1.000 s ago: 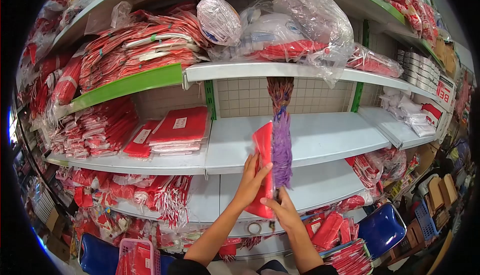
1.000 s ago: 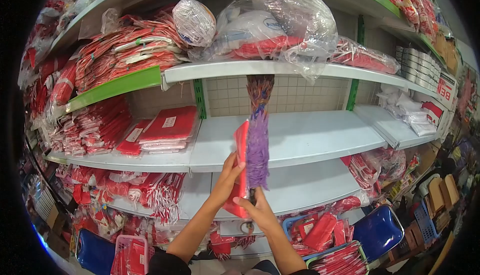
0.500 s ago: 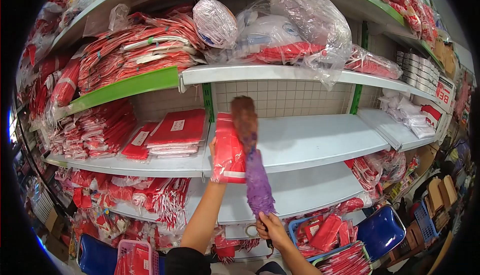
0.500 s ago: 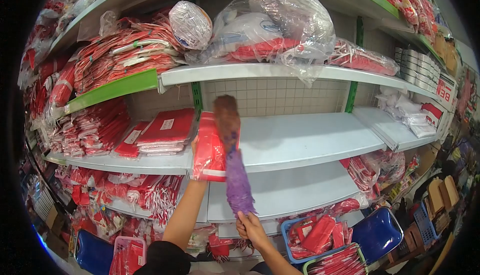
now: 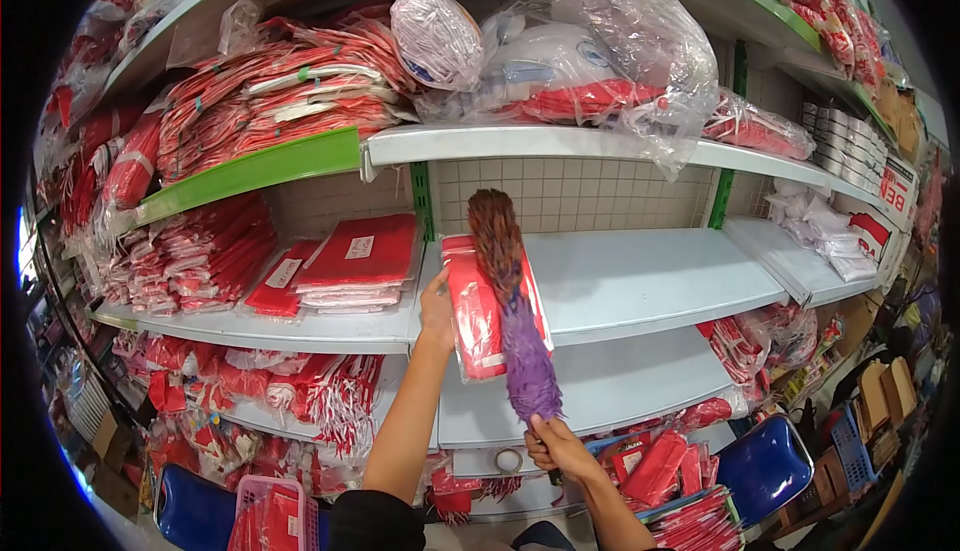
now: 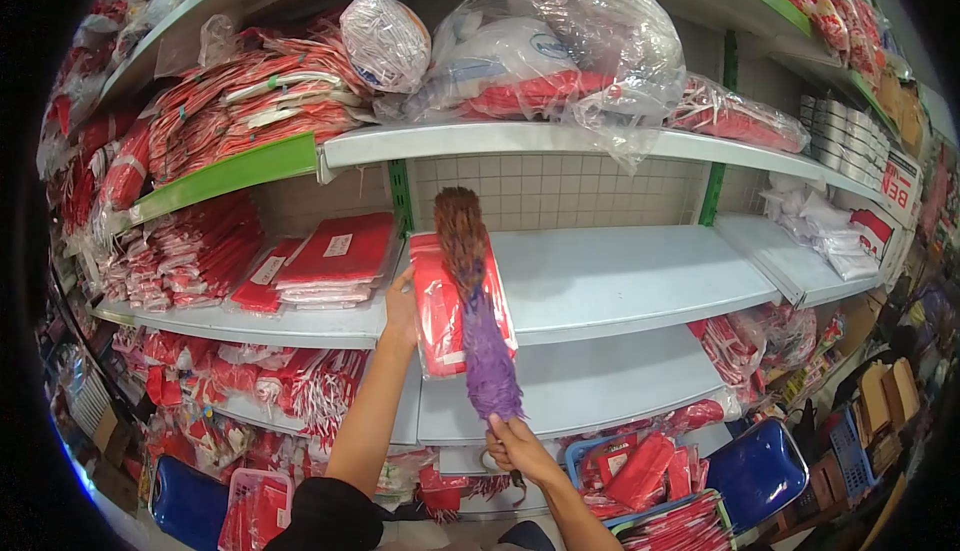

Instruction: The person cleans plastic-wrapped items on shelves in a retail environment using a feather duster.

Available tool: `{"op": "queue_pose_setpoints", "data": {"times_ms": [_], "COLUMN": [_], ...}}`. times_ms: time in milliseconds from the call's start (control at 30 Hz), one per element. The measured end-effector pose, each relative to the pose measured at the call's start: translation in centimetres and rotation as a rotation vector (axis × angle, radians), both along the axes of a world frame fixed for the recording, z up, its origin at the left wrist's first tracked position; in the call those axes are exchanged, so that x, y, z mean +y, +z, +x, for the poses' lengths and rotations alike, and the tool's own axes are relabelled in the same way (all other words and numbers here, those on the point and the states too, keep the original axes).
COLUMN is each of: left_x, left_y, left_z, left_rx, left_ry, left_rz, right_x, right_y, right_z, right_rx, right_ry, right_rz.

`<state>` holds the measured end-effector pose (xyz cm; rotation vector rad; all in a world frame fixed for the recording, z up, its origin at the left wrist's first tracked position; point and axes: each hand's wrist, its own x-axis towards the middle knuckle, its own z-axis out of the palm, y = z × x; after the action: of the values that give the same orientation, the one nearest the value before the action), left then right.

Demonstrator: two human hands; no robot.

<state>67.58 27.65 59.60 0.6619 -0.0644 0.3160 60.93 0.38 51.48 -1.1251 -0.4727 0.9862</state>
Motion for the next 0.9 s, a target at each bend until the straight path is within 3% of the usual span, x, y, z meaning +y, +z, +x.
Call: {"op": "queue_pose_setpoints", "data": {"times_ms": [33,67,100,167,233,267,400,433,467,500,600,633,700,767,800,900], "left_x": [-0.5,2.2,3.2,1.7,-1.0,0.0,0.6,2.2,2.5,0.5,-1.2,-0.9,0.5,1.8,2.2,0.3], "left_y": [0.6,-2.1,-3.9,-2.3,1.1,0.0,-0.6,-1.3,-2.4,-0.5,1.3,0.8,-0.5,-2.2,-1.7,-0.2], "left_z": [-0.3,1.6,1.2,1.2,-1.4,-0.7,0.4,0.6,1.5,0.3,-0.5,-0.4,0.1,0.8,0.5,0.0], "left_rx": [0.025,-0.105,-0.038,0.018,-0.005,-0.003,-0.028,-0.312,-0.14,0.03,0.117,0.087,0.03,-0.208,-0.48,0.037], "left_ry": [0.053,-0.087,-0.002,0.249,-0.044,-0.105,0.017,-0.381,-0.159,0.064,0.164,0.138,0.081,-0.019,-0.357,0.108], "left_rz": [0.019,-0.076,0.011,0.068,-0.024,0.004,0.087,-0.093,-0.018,0.056,-0.005,0.009,0.039,0.06,-0.055,-0.083], "right_x": [0.2,0.5,0.9,1.4,2.4,3.2,3.4,3.1,2.9,2.8,2.7,2.5,1.3,0.1,0.1,-0.2], "right_y": [0.1,0.6,1.6,3.1,3.5,3.5,4.4,4.0,3.4,3.1,3.9,3.4,1.7,1.4,0.7,-0.3], "right_z": [0.2,0.6,0.9,1.6,2.7,2.9,3.2,3.2,3.1,3.1,0.6,-0.1,-0.1,-0.4,-0.6,-0.7], "right_rx": [-0.036,-0.072,-0.108,-0.09,0.007,0.037,0.097,0.113,0.128,0.143,0.178,0.186,0.096,-0.036,-0.113,-0.036], "right_ry": [0.061,0.122,0.183,0.09,-0.014,-0.049,0.22,0.214,0.208,0.202,-0.067,-0.133,0.056,0.208,0.103,-0.145], "right_rz": [-0.025,-0.049,-0.071,-0.059,0.041,0.09,0.063,0.074,0.087,0.099,0.137,0.138,0.064,-0.041,-0.07,0.011]}}
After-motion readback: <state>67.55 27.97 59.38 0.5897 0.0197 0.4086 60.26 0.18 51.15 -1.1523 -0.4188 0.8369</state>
